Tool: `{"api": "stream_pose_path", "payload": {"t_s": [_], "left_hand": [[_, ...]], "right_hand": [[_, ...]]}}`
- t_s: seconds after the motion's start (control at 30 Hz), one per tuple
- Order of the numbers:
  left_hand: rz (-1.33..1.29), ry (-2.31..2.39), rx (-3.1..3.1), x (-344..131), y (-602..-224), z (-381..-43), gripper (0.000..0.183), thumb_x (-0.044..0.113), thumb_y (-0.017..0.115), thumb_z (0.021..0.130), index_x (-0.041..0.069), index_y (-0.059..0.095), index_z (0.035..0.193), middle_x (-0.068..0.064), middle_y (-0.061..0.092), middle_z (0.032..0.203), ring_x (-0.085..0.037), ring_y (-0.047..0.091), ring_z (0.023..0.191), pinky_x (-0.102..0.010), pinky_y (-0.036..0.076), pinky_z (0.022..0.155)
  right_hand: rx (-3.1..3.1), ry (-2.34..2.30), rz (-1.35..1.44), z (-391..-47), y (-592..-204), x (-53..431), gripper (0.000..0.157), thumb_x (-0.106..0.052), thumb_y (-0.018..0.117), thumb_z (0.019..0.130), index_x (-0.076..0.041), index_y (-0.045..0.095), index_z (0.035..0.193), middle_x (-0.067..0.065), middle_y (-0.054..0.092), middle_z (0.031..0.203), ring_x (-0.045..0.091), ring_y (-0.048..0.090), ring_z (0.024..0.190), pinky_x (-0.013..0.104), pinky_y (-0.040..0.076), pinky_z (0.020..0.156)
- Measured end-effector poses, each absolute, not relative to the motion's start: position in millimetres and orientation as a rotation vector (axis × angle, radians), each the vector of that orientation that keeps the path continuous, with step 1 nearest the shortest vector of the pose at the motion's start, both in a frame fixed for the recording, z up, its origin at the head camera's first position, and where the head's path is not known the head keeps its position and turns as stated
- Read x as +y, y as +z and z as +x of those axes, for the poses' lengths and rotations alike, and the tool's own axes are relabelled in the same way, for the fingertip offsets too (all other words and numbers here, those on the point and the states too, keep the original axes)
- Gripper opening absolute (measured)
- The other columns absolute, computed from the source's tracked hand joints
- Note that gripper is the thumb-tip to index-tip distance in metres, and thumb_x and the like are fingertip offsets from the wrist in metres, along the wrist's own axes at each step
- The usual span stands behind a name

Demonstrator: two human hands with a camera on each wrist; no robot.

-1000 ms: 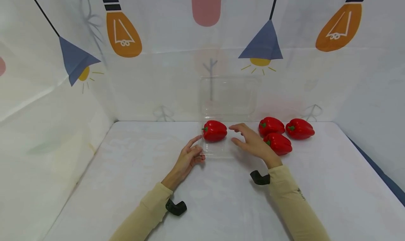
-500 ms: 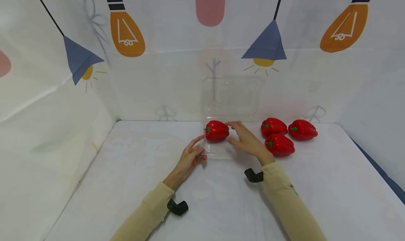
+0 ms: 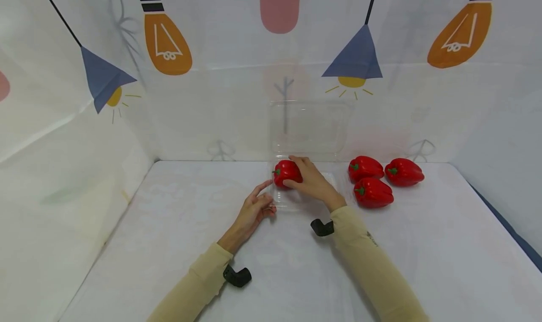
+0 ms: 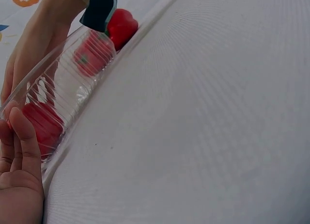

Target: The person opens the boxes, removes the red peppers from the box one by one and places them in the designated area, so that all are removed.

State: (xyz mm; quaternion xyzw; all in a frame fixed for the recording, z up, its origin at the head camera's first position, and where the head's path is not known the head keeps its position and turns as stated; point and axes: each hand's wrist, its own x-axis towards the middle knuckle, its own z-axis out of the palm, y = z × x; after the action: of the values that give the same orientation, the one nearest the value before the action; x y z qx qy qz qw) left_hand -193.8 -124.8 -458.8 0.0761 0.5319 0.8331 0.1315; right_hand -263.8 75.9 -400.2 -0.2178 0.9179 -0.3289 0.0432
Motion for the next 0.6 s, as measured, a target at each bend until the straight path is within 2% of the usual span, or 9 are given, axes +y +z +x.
{"api": "stream_pose_path", "payload": {"t_s": [0.27, 0.6], "left_hand": [[0.238, 2.418, 1.542, -123.6, -458.0, -195.7, 0.051, 0.008, 0.046, 0.097, 0.013, 0.031, 0.145, 0.003, 0.058, 0.079, -0.009, 0.063, 0.068, -0.020, 0.054, 0.065], [0.206, 2.428, 1.548, -123.3, -458.6, -195.2, 0.052, 0.006, 0.046, 0.097, 0.011, 0.030, 0.146, 0.003, 0.058, 0.077, -0.009, 0.062, 0.065, -0.020, 0.053, 0.062]], "right_hand": [[2.858, -0.993, -0.583, -268.2, -404.2, 64.2, 0.075, -0.040, 0.066, 0.085, -0.015, 0.030, 0.145, 0.014, 0.034, 0.143, 0.034, 0.039, 0.129, 0.053, 0.044, 0.101], [2.915, -1.026, -0.528, -263.8, -404.0, 57.7, 0.066, -0.035, 0.066, 0.086, -0.013, 0.036, 0.141, 0.016, 0.039, 0.138, 0.036, 0.044, 0.126, 0.054, 0.046, 0.098]]}}
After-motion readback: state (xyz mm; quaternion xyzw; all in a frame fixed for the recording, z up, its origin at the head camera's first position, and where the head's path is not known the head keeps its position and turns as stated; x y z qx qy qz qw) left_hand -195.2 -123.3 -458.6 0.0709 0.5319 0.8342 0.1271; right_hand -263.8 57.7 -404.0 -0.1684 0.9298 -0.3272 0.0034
